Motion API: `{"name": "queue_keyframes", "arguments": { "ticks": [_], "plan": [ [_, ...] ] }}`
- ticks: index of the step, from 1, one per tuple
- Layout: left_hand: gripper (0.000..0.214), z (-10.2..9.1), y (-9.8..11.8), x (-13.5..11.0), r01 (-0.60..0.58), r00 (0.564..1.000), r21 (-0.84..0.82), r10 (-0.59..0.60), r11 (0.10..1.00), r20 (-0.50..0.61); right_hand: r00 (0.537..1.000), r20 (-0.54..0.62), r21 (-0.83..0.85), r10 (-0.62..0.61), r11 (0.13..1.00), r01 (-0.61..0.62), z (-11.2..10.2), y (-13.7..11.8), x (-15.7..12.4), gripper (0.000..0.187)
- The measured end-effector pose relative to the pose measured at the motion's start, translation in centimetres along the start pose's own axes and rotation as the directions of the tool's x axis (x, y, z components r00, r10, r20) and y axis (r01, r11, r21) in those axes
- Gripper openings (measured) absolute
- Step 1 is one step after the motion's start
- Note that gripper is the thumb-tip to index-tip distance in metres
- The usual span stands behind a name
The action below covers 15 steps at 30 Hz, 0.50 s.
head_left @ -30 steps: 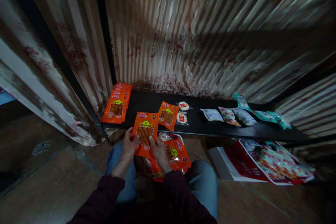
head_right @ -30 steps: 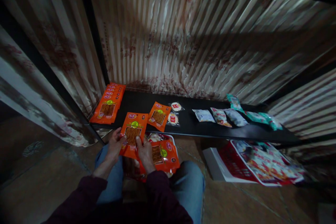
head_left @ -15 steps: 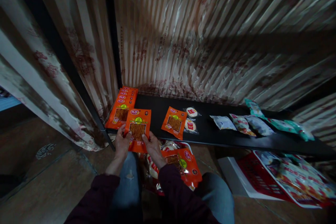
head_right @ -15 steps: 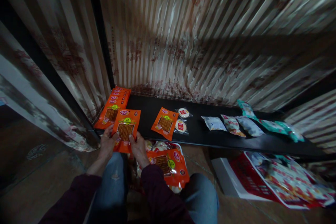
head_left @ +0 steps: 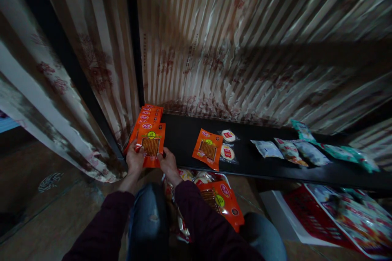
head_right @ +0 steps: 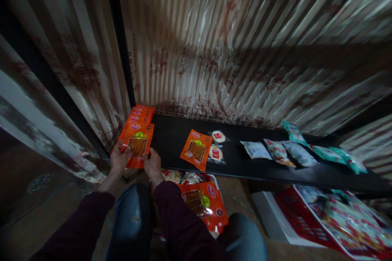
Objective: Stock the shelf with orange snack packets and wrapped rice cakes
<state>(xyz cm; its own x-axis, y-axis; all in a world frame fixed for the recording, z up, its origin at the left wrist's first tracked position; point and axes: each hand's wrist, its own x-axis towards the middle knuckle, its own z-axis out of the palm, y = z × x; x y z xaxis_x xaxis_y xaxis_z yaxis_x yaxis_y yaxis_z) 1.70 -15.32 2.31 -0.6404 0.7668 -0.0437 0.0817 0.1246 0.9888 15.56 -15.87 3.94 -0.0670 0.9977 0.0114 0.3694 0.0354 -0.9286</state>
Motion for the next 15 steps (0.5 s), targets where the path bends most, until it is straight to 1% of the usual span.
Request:
{"name": "queue_keyframes", "arguments": {
  "ticks": [3, 7, 11, 15],
  "plan": [
    [0.043, -0.1, 0.7, 0.7, -0.034, 0.998, 0.169, 0.042, 0.985, -0.043, 1.0, -0.006, -0.061, 0.011, 0.998, -0.012, 0.7, -0.3, 0.7, 0.025],
    [0.039, -0.1, 1.4, 1.5, -0.059, 0.996, 0.335, 0.08, 0.94, -0.05, 1.0, -0.02, -0.173, 0.011, 0.985, -0.014, 1.3, -0.7, 1.5, 0.023],
    [0.036, 0.0, 1.3, 2.2, -0.128, 0.988, 0.416, 0.151, 0.9, -0.024, 1.0, -0.022, -0.28, -0.009, 0.96, 0.002, 1.8, -1.2, 2.1, 0.022],
    [0.035, 0.1, 1.1, 2.6, -0.135, 0.986, 0.471, 0.166, 0.872, -0.024, 1.0, 0.001, -0.337, 0.007, 0.941, -0.007, 2.4, -1.4, 2.6, 0.025]
  ]
}}
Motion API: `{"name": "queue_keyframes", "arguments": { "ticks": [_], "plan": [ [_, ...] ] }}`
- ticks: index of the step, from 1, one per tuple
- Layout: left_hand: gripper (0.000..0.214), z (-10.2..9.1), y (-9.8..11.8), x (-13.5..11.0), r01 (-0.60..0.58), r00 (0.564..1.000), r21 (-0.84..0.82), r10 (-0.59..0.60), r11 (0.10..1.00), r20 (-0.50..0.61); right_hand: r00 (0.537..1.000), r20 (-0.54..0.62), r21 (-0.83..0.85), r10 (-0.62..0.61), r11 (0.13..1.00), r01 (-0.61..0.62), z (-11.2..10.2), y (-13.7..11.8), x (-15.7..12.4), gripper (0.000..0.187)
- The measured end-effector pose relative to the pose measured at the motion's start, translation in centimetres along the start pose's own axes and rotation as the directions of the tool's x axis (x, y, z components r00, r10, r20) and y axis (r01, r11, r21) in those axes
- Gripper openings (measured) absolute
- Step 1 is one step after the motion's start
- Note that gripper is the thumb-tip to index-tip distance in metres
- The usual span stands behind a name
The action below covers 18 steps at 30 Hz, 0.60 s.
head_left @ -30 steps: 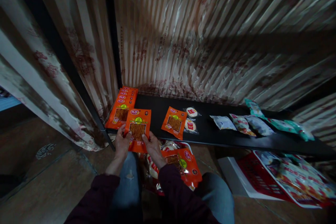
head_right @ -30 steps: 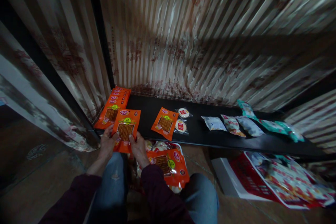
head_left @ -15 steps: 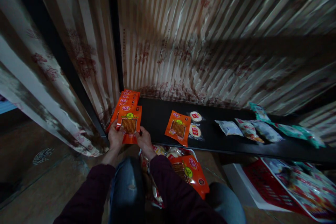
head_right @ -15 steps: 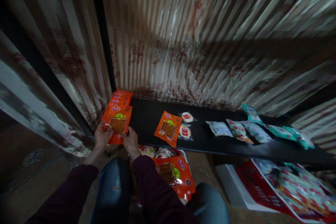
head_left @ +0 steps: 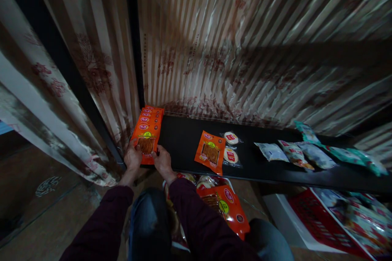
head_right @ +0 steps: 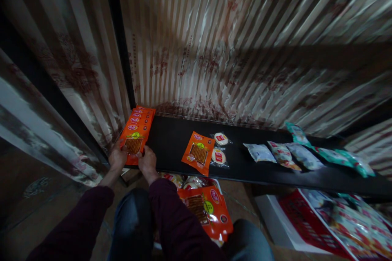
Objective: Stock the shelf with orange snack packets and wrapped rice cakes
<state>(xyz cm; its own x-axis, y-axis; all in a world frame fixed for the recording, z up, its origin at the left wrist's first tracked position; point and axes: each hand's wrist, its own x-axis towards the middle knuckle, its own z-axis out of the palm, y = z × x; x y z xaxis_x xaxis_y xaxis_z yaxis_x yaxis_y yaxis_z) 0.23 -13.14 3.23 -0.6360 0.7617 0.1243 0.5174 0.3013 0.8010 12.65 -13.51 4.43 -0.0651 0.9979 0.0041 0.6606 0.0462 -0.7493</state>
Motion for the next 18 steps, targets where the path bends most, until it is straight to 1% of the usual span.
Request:
{"name": "queue_keyframes", "arguments": {
  "ticks": [2, 4, 7, 10, 13, 16, 18],
  "plan": [
    [0.034, 0.1, -0.1, 0.1, -0.023, 1.0, 0.037, 0.023, 0.999, 0.004, 1.0, 0.009, -0.023, 0.007, 1.0, -0.007, 0.3, 0.0, 0.2, 0.026],
    [0.033, 0.2, -0.2, 0.1, -0.071, 0.997, 0.086, 0.071, 0.994, -0.002, 1.0, 0.016, -0.045, 0.0, 0.999, 0.0, 0.6, 0.1, 0.3, 0.026],
    [0.032, 0.3, -0.5, -0.1, -0.146, 0.987, 0.155, 0.153, 0.977, -0.038, 1.0, 0.012, -0.058, -0.007, 0.998, 0.008, 0.9, 0.3, 0.3, 0.026],
    [0.032, 0.4, -0.5, -0.5, -0.195, 0.975, 0.271, 0.216, 0.942, -0.048, 1.0, 0.002, -0.063, 0.016, 0.998, -0.016, 1.0, 0.3, 0.1, 0.033],
    [0.036, 0.5, -0.2, -0.8, -0.262, 0.959, 0.389, 0.284, 0.883, 0.001, 0.999, 0.001, -0.07, 0.037, 0.997, -0.037, 1.0, 0.1, -0.1, 0.044],
    [0.041, 0.9, 0.2, -1.0, -0.378, 0.921, 0.436, 0.38, 0.817, 0.086, 0.999, -0.009, -0.071, 0.048, 0.996, -0.048, 1.0, 0.1, -0.1, 0.048],
    [0.044, 1.3, 0.4, -0.9, -0.437, 0.896, 0.457, 0.418, 0.775, 0.148, 0.999, -0.022, -0.07, 0.04, 0.997, -0.042, 1.0, 0.2, 0.0, 0.049]
  ]
}}
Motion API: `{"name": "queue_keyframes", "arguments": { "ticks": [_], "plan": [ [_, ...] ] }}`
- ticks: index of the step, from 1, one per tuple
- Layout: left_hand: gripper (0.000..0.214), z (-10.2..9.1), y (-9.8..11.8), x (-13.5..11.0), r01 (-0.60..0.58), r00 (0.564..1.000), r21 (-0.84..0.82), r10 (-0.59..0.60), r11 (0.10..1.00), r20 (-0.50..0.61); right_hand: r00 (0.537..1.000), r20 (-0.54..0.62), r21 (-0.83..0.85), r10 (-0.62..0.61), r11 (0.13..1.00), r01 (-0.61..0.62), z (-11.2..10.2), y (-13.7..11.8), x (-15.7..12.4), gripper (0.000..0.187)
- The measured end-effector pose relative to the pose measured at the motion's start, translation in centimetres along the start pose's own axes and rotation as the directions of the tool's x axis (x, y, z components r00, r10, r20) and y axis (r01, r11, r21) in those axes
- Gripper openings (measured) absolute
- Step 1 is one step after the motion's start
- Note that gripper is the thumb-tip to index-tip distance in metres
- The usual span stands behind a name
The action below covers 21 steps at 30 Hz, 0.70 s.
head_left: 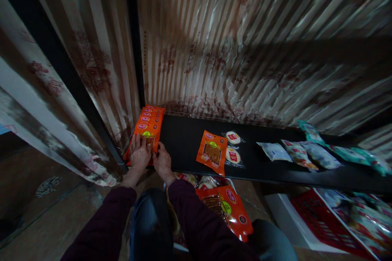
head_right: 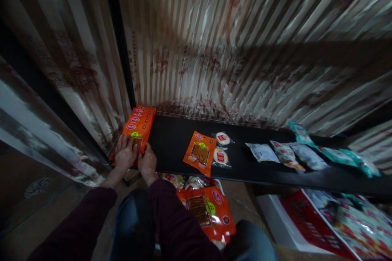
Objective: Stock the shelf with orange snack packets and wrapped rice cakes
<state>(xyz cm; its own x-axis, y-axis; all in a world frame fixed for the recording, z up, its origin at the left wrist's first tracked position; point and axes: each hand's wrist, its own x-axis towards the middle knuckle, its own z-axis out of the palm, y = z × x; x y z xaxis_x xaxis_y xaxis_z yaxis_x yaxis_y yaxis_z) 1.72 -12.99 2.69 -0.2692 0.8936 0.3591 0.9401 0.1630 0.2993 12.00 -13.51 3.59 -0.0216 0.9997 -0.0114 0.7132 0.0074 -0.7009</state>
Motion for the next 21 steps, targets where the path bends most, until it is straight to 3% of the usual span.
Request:
{"name": "queue_keyframes", "arguments": {
  "ticks": [7, 12, 17, 21],
  "plan": [
    [0.051, 0.4, -0.2, 1.1, -0.072, 0.983, 0.041, 0.064, 0.997, 0.173, 0.999, -0.016, -0.015, -0.039, 0.999, 0.039, 0.2, 0.5, 0.0, 0.049],
    [0.055, 0.9, -0.8, 1.5, -0.084, 0.979, 0.046, 0.074, 0.995, 0.193, 0.995, -0.069, -0.053, -0.071, 0.996, 0.067, 0.6, 0.4, -0.2, 0.056],
    [0.059, 1.5, -1.3, 1.3, -0.113, 0.979, 0.052, 0.102, 0.992, 0.177, 0.996, -0.063, -0.122, -0.066, 0.991, 0.058, 0.6, 0.0, -0.7, 0.037],
    [0.06, 1.5, -1.3, 1.1, -0.108, 0.978, 0.047, 0.097, 0.993, 0.185, 0.997, -0.046, -0.165, -0.065, 0.985, 0.057, 0.2, -0.6, -1.0, 0.034]
  ]
}}
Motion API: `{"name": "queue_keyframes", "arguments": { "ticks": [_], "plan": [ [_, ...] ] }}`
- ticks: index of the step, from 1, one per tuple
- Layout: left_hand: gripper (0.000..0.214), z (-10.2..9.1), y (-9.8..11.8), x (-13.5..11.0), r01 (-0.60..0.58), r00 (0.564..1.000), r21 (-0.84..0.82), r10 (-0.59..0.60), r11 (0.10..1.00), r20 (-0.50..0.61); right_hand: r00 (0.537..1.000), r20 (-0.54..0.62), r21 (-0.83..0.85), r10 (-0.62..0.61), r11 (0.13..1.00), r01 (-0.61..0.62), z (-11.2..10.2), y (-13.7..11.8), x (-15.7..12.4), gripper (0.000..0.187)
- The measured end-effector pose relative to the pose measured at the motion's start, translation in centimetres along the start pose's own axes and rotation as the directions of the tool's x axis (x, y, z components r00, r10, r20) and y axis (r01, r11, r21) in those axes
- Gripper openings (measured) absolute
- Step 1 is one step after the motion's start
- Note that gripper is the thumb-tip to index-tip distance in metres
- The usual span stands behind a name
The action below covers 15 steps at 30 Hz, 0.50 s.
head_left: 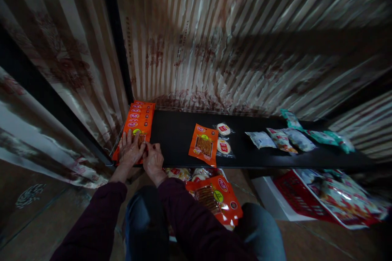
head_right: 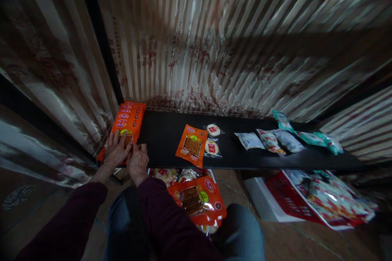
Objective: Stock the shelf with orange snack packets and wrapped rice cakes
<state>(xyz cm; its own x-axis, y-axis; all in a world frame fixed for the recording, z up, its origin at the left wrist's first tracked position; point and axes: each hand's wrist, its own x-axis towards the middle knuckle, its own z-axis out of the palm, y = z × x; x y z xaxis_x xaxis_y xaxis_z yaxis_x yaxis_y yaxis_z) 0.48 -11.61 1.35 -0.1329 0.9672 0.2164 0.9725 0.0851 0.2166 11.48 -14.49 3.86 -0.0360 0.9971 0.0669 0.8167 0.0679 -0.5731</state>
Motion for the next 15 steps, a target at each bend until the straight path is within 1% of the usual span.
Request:
{"name": "queue_keyframes", "arguments": {
  "ticks": [3, 6, 11, 13, 15],
  "plan": [
    [0.06, -0.1, 0.1, -0.1, 0.003, 1.0, -0.004, -0.003, 1.0, -0.004, 1.0, 0.024, -0.021, -0.007, 1.0, 0.007, -0.1, 0.0, -0.1, 0.032],
    [0.061, -0.2, 0.2, -0.1, 0.011, 1.0, -0.012, -0.011, 1.0, 0.002, 0.997, 0.055, -0.015, -0.052, 0.998, 0.053, -0.2, 0.5, -0.2, 0.035],
    [0.06, -0.5, 0.4, -0.2, 0.008, 1.0, 0.001, -0.008, 1.0, 0.002, 0.982, 0.088, 0.125, -0.169, 0.98, 0.157, -1.0, 2.4, -1.4, 0.038],
    [0.061, -0.6, 0.5, -0.2, 0.003, 1.0, 0.007, -0.003, 1.0, 0.007, 0.977, 0.066, 0.173, -0.202, 0.967, 0.188, -1.4, 3.3, -2.4, 0.038],
    [0.061, -0.7, 0.5, -0.3, -0.004, 1.0, 0.01, 0.004, 1.0, 0.021, 0.977, 0.035, 0.225, -0.208, 0.955, 0.195, -1.9, 4.2, -3.8, 0.036]
  ]
}}
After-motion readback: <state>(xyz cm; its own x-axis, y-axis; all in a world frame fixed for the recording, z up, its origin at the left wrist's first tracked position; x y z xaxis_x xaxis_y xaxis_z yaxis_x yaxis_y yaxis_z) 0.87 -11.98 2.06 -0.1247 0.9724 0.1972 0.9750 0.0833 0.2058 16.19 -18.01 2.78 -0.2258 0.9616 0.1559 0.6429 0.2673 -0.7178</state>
